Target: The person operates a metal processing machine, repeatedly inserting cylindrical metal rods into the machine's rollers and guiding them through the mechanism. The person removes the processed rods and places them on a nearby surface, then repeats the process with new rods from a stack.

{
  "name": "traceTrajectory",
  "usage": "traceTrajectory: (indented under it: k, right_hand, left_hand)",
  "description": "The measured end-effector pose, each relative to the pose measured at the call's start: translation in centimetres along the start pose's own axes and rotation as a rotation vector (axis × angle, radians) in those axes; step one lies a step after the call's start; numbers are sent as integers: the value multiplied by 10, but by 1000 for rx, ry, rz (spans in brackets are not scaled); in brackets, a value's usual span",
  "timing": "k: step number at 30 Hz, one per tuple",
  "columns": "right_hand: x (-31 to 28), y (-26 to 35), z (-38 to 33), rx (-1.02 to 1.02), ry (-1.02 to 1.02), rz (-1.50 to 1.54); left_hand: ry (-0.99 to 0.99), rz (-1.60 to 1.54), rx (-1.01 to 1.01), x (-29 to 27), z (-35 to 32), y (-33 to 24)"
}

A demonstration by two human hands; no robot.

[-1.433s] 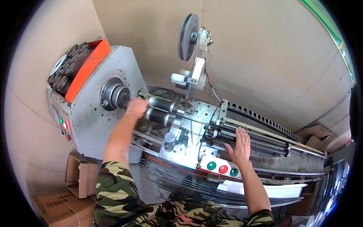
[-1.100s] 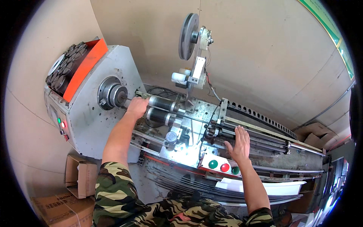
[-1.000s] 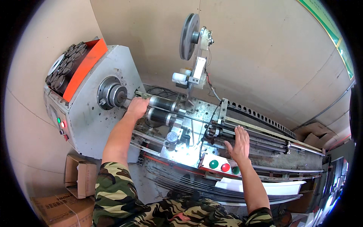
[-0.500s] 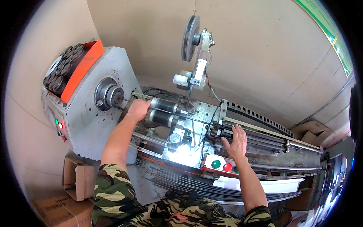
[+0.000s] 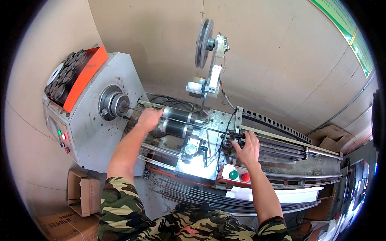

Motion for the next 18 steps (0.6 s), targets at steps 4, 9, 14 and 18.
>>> traceTrajectory:
  k: [4, 9, 14, 18]
  right_hand:
    - [1, -3, 2, 16, 10, 3]
    - [-1, -1, 4, 27, 27, -1]
    - [1, -3, 5, 26, 31, -6]
    - [0, -1, 4, 36, 38, -12]
  left_hand:
    - [-8, -13, 5, 6, 0, 1]
    - [-24, -34, 9, 8, 0, 2]
    - [-12, -54, 21, 4, 2, 3]
    - [-34, -54, 33, 2, 1, 3]
Point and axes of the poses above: each hand's wrist, its own z-axis towards the middle knuckle, its own x-axis out of the palm, y = z × x, the point moved 6 cm from there along z, towards the middle knuckle, and after that the axes turned 14 degrees about -y, right-handed, at the moved point
